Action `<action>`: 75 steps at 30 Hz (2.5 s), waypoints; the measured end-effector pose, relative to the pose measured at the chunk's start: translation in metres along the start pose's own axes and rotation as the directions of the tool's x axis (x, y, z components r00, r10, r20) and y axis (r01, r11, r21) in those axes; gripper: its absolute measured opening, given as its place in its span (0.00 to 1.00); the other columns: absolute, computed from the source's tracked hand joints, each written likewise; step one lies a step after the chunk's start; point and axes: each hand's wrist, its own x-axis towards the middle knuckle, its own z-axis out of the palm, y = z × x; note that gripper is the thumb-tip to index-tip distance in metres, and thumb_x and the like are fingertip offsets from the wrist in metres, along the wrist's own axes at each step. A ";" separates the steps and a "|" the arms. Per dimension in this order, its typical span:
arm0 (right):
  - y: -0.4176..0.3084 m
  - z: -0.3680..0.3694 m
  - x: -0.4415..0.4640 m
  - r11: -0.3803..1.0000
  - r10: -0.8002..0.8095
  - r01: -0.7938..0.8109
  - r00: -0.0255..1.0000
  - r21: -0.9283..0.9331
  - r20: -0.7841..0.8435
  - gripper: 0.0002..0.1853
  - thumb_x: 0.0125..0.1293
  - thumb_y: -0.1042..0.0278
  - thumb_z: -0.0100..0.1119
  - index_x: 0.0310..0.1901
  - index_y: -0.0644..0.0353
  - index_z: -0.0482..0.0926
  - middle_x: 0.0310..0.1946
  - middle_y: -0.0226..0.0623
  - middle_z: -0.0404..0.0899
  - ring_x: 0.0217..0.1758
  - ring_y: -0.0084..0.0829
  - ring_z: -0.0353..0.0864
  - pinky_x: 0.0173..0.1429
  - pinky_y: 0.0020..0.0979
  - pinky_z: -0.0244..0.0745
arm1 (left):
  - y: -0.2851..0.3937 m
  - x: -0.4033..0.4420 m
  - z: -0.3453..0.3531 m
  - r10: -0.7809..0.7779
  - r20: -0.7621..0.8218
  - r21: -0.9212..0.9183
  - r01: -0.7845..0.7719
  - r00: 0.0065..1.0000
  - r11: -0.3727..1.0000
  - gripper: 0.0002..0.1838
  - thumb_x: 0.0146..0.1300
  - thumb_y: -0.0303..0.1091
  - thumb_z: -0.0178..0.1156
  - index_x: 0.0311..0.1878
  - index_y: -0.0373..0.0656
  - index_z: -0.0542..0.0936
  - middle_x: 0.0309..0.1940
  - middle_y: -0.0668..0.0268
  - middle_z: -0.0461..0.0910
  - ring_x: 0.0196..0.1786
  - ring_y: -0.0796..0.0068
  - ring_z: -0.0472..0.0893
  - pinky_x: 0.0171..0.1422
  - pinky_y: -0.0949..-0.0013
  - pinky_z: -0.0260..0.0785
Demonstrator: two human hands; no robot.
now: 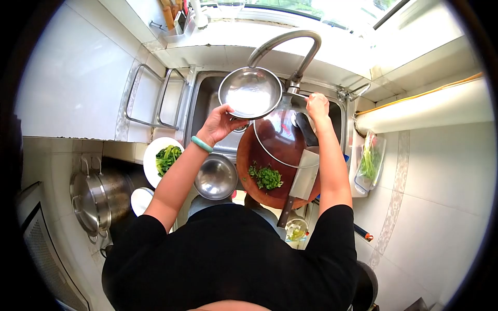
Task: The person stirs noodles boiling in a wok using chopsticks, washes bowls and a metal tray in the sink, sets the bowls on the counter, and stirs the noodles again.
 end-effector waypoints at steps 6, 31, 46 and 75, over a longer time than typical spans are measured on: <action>0.004 0.008 0.005 0.999 -0.024 0.024 1.000 -0.046 -0.002 0.13 0.55 0.57 0.61 0.24 0.59 0.80 0.26 0.43 0.79 0.35 0.44 0.79 0.41 0.41 0.74 | 0.003 0.005 -0.002 0.033 0.058 -0.035 -0.031 0.998 0.999 0.17 0.53 0.24 0.49 0.47 0.30 0.68 0.45 0.50 0.73 0.46 0.52 0.79 0.51 0.54 0.78; 0.018 0.001 0.032 0.964 0.154 -0.143 0.987 -0.223 0.035 0.08 0.59 0.65 0.52 0.26 0.56 0.76 0.29 0.40 0.80 0.35 0.41 0.81 0.36 0.40 0.75 | 0.006 -0.019 -0.005 0.212 -0.031 0.239 -0.198 0.977 0.951 0.25 0.57 0.24 0.47 0.59 0.43 0.58 0.47 0.52 0.72 0.44 0.54 0.80 0.44 0.49 0.79; -0.271 -0.070 -0.223 0.805 -0.131 -0.450 0.500 0.386 0.856 0.34 0.64 0.39 0.46 0.28 0.72 0.79 0.32 0.59 0.79 0.39 0.55 0.79 0.47 0.48 0.71 | 0.046 -0.035 -0.027 0.141 -0.048 0.147 -0.132 0.989 0.980 0.20 0.57 0.23 0.47 0.55 0.34 0.62 0.43 0.49 0.76 0.43 0.50 0.81 0.44 0.49 0.80; -0.260 -0.045 -0.058 0.027 0.055 -0.909 0.417 0.416 0.907 0.11 0.57 0.71 0.45 0.23 0.70 0.71 0.19 0.44 0.76 0.15 0.26 0.72 0.12 0.24 0.58 | 0.079 -0.096 -0.027 0.803 0.354 0.924 -0.315 0.480 -0.219 0.34 0.51 0.17 0.47 0.65 0.46 0.61 0.55 0.50 0.69 0.58 0.50 0.70 0.63 0.59 0.61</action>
